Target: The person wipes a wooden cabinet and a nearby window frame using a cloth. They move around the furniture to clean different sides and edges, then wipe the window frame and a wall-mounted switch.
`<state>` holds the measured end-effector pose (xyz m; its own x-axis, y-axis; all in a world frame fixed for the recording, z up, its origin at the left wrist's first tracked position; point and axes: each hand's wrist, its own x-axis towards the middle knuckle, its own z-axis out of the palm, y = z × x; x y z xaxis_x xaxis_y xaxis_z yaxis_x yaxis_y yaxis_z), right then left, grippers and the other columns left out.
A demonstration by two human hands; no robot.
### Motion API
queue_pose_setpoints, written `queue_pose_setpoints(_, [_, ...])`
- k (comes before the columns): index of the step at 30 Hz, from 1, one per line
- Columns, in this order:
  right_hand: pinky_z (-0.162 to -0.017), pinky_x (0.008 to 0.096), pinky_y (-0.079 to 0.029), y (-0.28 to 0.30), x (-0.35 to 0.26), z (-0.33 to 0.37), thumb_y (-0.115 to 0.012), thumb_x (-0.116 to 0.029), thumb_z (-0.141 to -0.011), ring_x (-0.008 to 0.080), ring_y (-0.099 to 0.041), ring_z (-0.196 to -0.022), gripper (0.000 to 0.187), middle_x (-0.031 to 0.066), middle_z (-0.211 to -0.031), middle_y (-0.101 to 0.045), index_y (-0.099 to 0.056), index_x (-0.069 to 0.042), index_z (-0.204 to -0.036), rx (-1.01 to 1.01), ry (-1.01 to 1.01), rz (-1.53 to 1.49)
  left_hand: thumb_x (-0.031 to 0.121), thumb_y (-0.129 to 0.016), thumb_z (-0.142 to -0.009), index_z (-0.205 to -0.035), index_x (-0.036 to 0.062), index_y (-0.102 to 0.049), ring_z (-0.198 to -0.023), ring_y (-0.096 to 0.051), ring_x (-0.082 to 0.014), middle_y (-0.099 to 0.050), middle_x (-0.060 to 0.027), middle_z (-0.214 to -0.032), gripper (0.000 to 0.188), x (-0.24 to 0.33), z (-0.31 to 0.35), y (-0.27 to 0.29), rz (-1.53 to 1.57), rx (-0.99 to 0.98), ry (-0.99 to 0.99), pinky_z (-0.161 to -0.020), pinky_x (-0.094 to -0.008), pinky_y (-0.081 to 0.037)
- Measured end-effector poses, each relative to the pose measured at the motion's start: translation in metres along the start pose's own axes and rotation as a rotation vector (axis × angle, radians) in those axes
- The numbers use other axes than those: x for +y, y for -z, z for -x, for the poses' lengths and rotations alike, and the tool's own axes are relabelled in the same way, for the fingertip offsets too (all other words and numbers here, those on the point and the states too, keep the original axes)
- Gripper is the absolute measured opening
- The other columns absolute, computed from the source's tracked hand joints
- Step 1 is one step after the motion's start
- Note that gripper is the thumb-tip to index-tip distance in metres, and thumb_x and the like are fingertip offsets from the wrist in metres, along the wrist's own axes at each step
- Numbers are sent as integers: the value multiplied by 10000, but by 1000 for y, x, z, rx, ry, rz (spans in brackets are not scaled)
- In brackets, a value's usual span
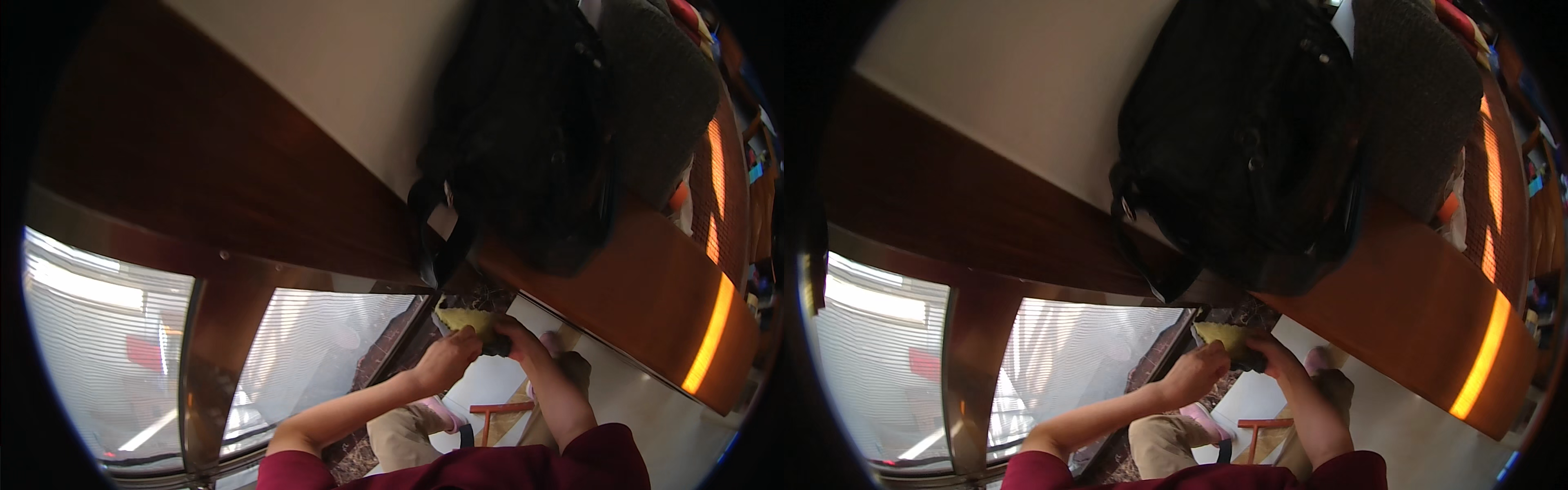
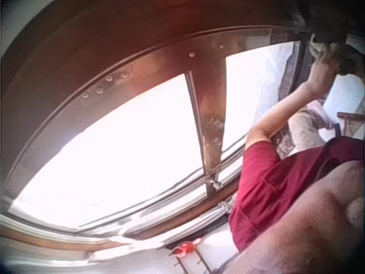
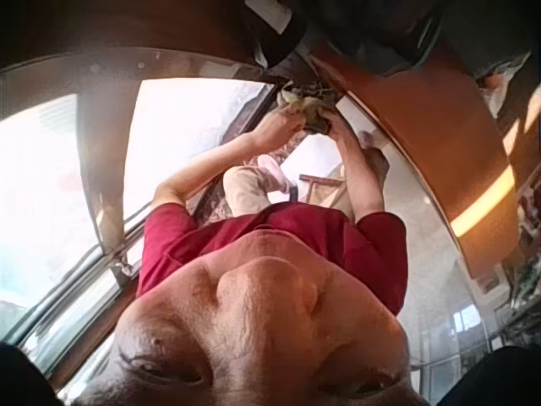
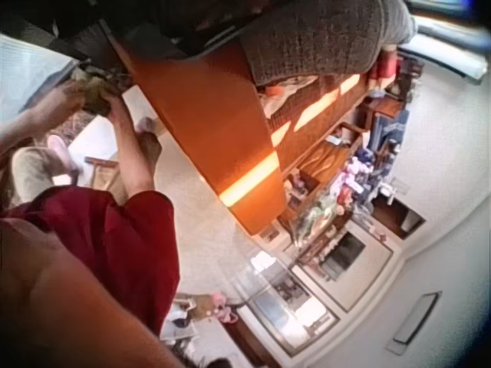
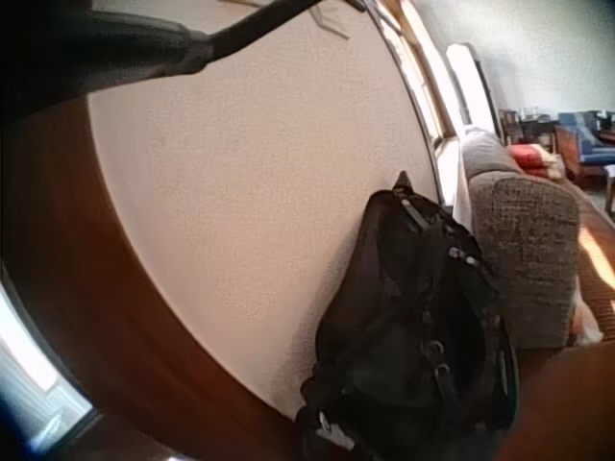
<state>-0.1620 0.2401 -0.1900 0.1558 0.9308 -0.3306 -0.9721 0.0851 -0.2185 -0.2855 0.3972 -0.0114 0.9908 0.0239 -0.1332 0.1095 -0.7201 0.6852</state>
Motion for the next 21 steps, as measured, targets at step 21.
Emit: queue_pose_setpoints(21, [-1084, 318, -447, -441, -228, 228, -633, -150, -1022, 159, -597, -1234, 421, 78, -1324, -658, -571, -28, -1421, 76, 637, 847, 95, -756, -923, -1227, 14, -600, -916, -682, -349, -661, -197, -1117, 351, 382, -80, 266, 166, 433, 22, -759, -386, -562])
